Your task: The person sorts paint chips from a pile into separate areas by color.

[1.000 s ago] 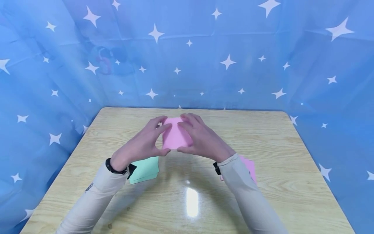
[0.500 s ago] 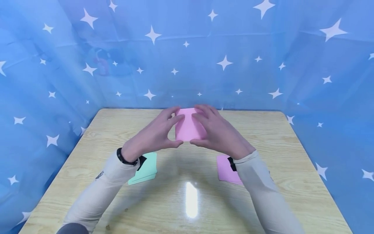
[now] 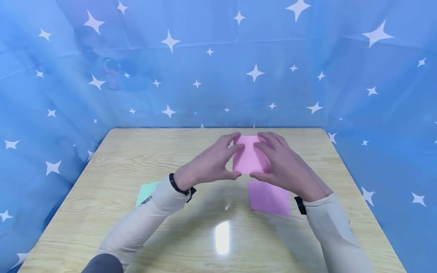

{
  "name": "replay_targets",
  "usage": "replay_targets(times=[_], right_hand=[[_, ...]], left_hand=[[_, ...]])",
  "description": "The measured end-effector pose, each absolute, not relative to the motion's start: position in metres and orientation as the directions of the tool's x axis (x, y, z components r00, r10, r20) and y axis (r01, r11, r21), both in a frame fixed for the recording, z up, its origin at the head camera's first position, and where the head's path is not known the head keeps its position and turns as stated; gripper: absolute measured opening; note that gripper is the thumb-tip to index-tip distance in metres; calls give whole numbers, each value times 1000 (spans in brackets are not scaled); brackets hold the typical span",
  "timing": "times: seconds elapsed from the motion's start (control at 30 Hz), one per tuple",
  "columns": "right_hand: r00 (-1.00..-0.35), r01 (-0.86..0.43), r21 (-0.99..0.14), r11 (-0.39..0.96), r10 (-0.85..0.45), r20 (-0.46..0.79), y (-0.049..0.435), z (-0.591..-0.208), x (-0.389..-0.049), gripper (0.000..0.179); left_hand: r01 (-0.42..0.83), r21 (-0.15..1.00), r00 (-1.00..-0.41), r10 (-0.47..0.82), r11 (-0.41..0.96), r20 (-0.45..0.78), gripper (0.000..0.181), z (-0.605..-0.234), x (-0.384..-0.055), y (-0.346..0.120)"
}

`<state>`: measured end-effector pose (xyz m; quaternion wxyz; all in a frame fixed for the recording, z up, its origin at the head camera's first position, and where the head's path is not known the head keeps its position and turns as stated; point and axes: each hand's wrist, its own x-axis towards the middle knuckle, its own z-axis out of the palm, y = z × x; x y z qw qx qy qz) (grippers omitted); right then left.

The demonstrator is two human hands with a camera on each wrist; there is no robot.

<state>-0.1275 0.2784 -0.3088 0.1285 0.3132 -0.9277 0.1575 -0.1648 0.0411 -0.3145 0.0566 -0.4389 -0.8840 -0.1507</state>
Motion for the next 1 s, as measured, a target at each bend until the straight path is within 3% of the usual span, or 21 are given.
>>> replay_targets(times=[0.53,0.8,1.0], right_hand=[[-854,-517,-260,816,-472,218,321,-368,-111,77],[-889,-454,-338,824,-443,115,326,-405,-109,83],[-892,-444,-342,829,-444,82,324,-427,-107,83]], left_hand=[[774,238,-614,787,586,58,58,-372,-163,99],[785,140,-608,794,604,-20,45,-400,-159,110],[775,59,-625,777,629,-79,50,-414,-153,117]])
